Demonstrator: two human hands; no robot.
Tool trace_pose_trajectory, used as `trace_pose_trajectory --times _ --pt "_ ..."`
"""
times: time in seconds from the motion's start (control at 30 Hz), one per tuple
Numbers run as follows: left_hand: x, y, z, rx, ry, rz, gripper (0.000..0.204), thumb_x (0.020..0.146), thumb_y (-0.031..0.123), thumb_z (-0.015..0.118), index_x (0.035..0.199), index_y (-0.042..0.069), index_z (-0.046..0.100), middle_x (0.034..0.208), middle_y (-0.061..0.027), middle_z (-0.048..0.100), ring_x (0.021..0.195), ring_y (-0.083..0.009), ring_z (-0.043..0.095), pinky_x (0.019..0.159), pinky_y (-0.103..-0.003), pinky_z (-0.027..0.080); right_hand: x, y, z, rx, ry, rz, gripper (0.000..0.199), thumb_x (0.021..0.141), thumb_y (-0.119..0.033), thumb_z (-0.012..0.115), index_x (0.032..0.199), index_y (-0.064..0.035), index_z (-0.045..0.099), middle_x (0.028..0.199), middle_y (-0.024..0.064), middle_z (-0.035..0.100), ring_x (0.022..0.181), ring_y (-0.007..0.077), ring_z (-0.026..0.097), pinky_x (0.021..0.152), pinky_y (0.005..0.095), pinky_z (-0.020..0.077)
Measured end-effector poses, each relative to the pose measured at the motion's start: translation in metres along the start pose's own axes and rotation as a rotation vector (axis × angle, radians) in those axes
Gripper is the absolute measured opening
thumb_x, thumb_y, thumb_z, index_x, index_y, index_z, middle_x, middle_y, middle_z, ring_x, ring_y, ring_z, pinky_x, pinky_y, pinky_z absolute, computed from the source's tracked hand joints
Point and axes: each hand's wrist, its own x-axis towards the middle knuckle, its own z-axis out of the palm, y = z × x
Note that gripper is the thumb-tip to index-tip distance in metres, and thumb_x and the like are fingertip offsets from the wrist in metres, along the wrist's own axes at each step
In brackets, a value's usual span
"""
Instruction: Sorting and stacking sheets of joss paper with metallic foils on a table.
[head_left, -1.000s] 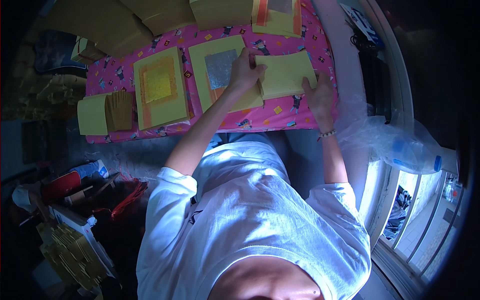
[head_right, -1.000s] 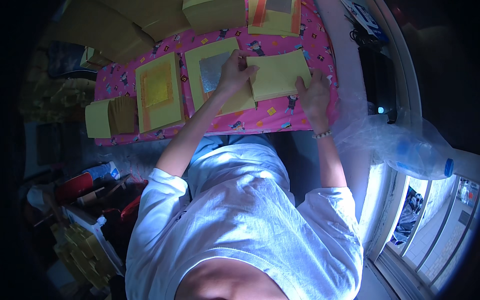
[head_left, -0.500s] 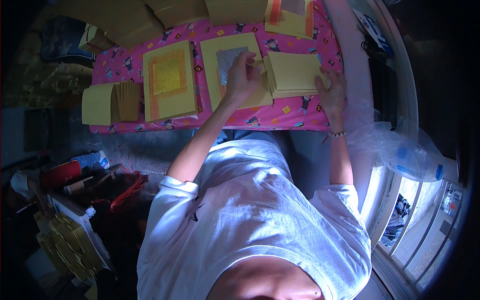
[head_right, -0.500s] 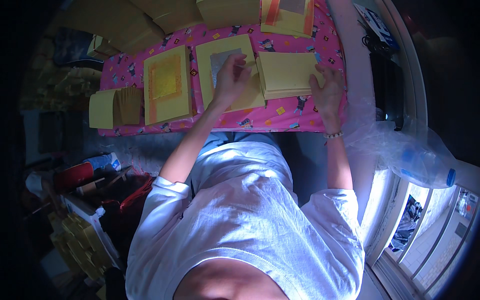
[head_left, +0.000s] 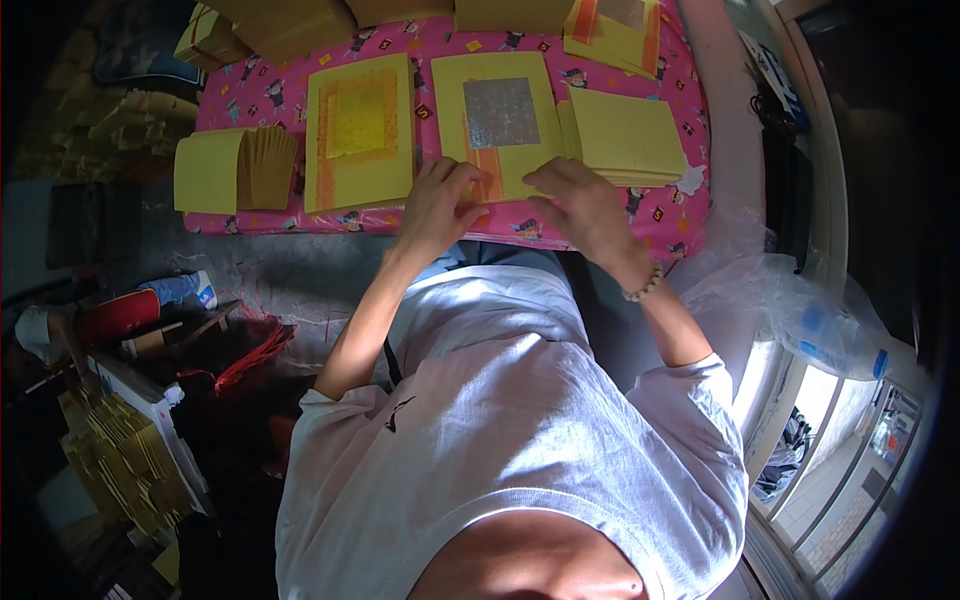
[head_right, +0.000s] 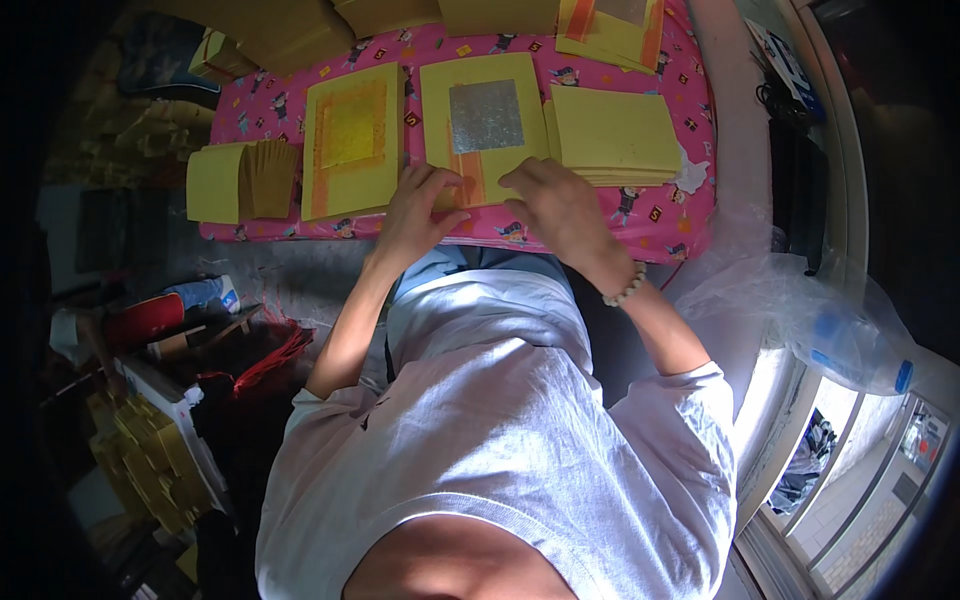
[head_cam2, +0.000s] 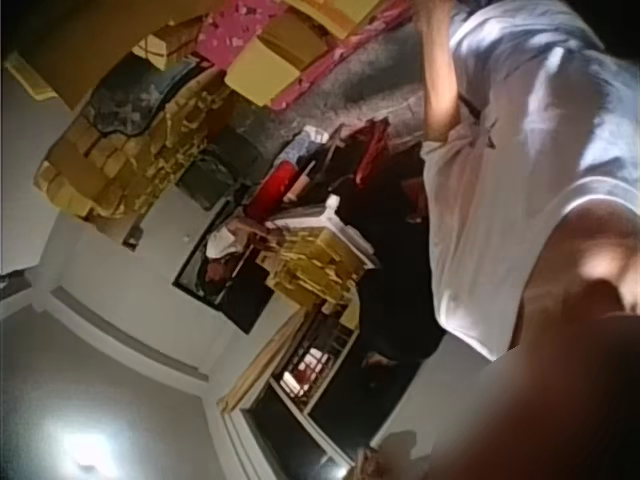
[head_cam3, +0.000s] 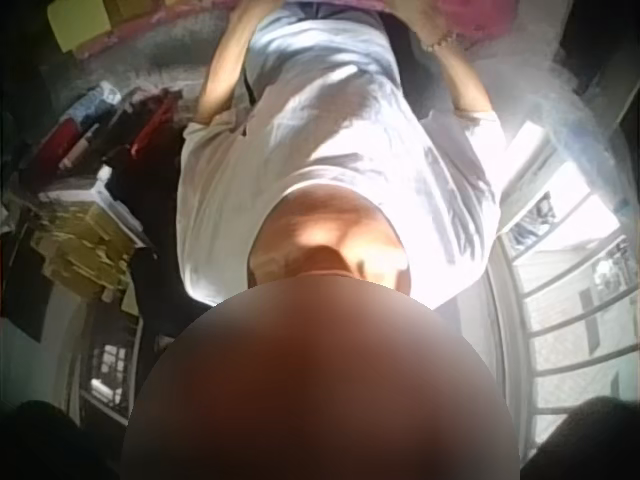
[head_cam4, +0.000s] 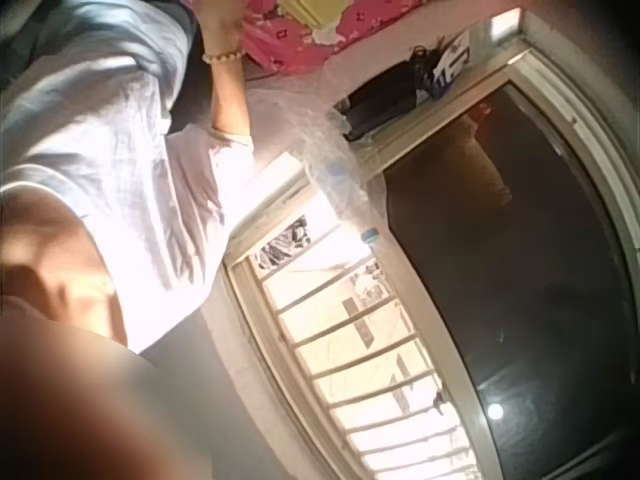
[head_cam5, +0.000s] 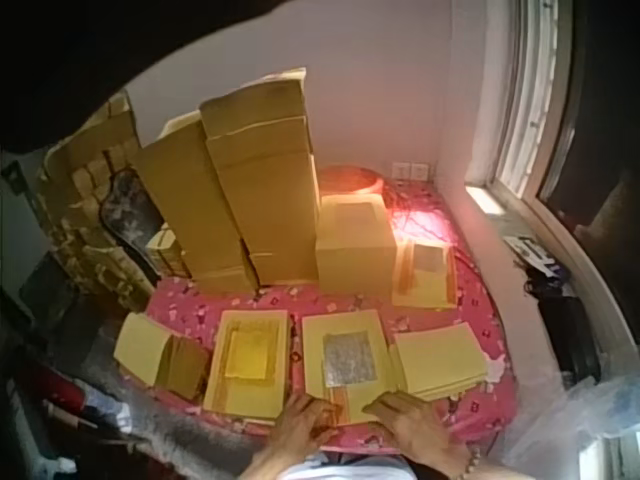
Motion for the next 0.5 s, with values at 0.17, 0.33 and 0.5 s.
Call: trace_pose_trajectory --times 0.17,0.33,0.5 --pt "-0.003 -0.005 0.003 0.015 0.030 0.007 0.030 0.069 0.009 0.074 0.095 0.006 0.060 0.096 -0.0113 0.057 0.095 -0.0320 0.050 0.082 -0.041 0.044 0.007 0.003 0.030 -0.138 -0.030 -0.022 0.025 0.067 -0.009 0.071 0.090 -0.0056 0.062 0.086 0.0081 0.057 0.083 0.0263 0.058 0.071 0.0369 0.0499" --pt "-0.004 -0.011 0.003 -0.018 0.012 0.008 0.022 0.070 0.008 0.074 0.089 0.005 0.062 0.092 -0.0091 0.058 0.093 -0.0304 0.052 0.079 -0.041 0.045 0.011 0.006 0.032 -0.184 -0.079 -0.006 0.022 0.067 -0.010 0.071 0.087 -0.0060 0.062 0.085 0.0076 0.057 0.083 0.0253 0.058 0.070 0.0360 0.0502" --pt "-0.005 -0.018 0.004 -0.100 0.048 0.009 0.015 0.071 0.007 0.072 0.084 0.004 0.064 0.087 -0.0094 0.060 0.088 -0.0299 0.054 0.076 -0.039 0.046 0.015 0.008 0.029 -0.162 -0.162 0.025 0.019 0.072 -0.013 0.069 0.089 -0.0054 0.065 0.084 0.0077 0.059 0.082 0.0255 0.059 0.069 0.0366 0.0501"
